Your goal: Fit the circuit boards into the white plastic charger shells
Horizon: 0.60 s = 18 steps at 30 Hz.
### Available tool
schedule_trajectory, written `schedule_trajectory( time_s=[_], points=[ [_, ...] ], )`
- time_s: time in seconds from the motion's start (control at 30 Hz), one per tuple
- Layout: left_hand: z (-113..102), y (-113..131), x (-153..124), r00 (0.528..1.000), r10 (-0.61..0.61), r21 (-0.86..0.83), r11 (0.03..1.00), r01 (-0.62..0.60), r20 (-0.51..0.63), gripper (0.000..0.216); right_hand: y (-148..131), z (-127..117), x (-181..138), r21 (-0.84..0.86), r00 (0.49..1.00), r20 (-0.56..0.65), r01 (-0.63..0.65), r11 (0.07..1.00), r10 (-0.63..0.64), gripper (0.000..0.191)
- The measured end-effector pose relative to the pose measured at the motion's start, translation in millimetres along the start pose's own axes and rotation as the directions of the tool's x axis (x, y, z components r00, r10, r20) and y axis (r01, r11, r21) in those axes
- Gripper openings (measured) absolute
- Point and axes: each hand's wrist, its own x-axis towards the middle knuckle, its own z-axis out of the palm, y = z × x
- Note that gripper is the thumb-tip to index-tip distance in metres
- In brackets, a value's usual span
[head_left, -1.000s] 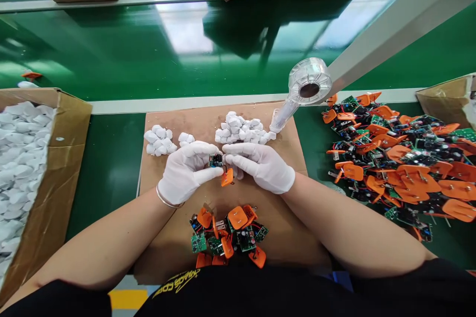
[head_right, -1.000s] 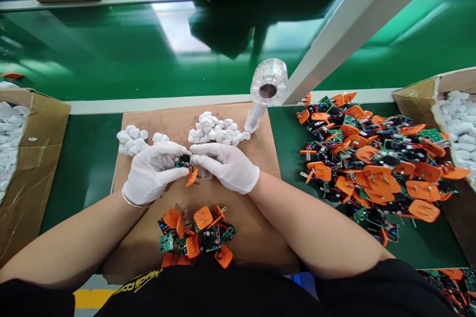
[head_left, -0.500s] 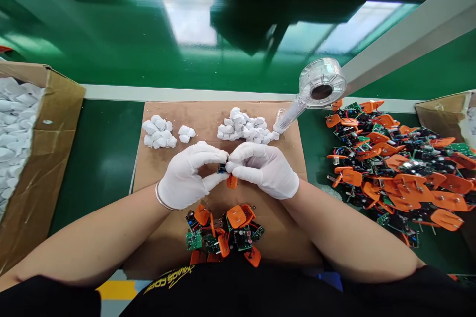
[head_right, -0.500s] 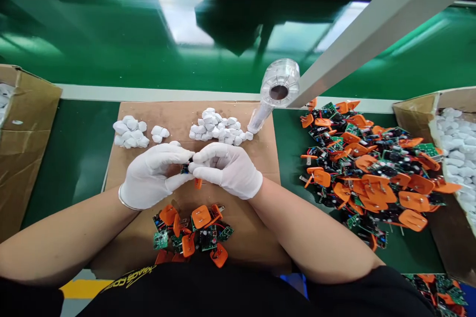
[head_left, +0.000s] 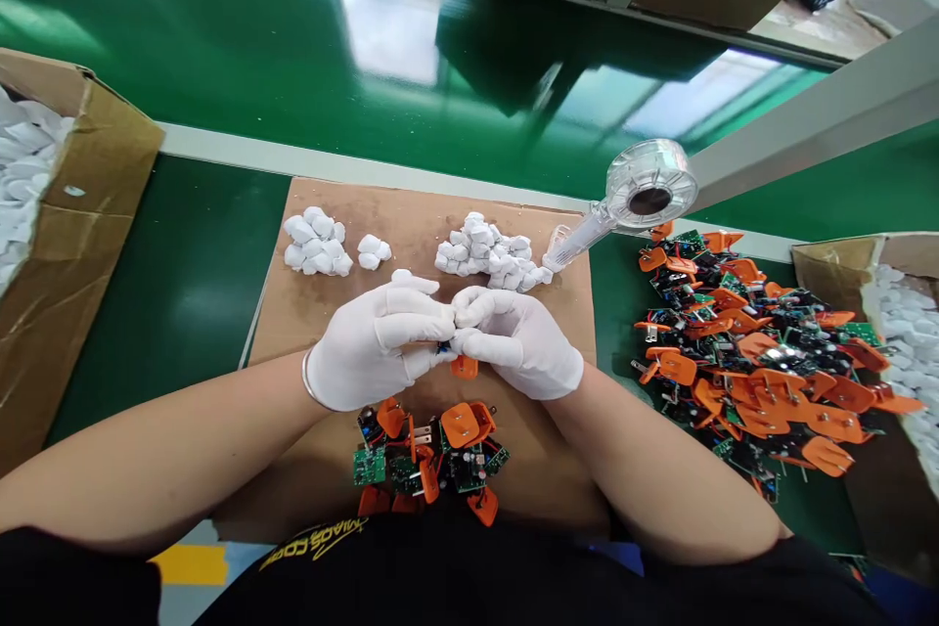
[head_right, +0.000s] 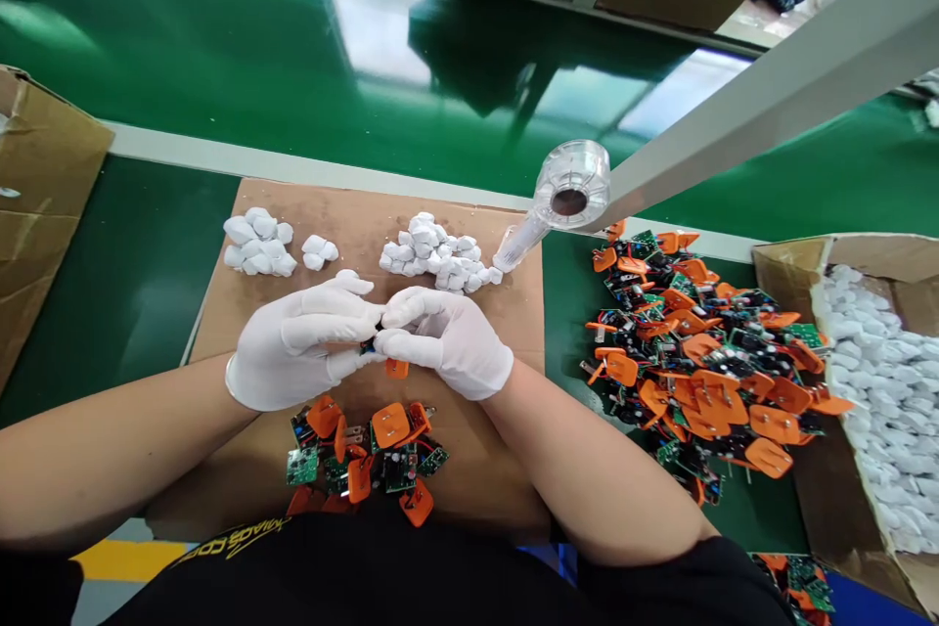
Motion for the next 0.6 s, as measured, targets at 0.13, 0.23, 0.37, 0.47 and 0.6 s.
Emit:
schedule_trajectory(
  time_s=[0.13, 0.23, 0.37, 0.47, 0.6],
  points=[
    [-3.0, 3.8, 7.0, 0.997, 0.079, 0.064, 0.995, -0.080, 0.016, 0.021, -0.7, -1.1, -2.3, 0.075, 0.987, 0.071, -0.151, 0.986, 0.145, 0.041],
    [-2.4, 5.4, 6.5, 0.996, 0.087, 0.013, 0.996, -0.087, 0.032, 0.019, -2.3, -2.2, -5.9, 0.073, 0.974, 0.097, -0.214, 0.974, 0.207, 0.049],
    [1.5, 5.5, 3.4, 0.998, 0.062, -0.053, 0.997, -0.062, 0.005, 0.015, -3.0, -1.3, -8.2, 0.027, 0.975, 0.073, -0.211, 0.977, 0.209, 0.050],
    [3.4, 6.1, 5.9, 0.999, 0.016, -0.140, 0.990, -0.011, 0.036, 0.019, -1.3, 0.8, -7.0, -0.038, 0.984, 0.032, -0.174, 0.984, 0.175, 0.050],
    [2.7, 7.5, 10.5, 0.998, 0.022, -0.253, 0.967, -0.005, 0.064, 0.025, 1.9, 4.3, -5.5, -0.112, 0.992, -0.013, -0.129, 0.985, 0.129, 0.049]
  ],
)
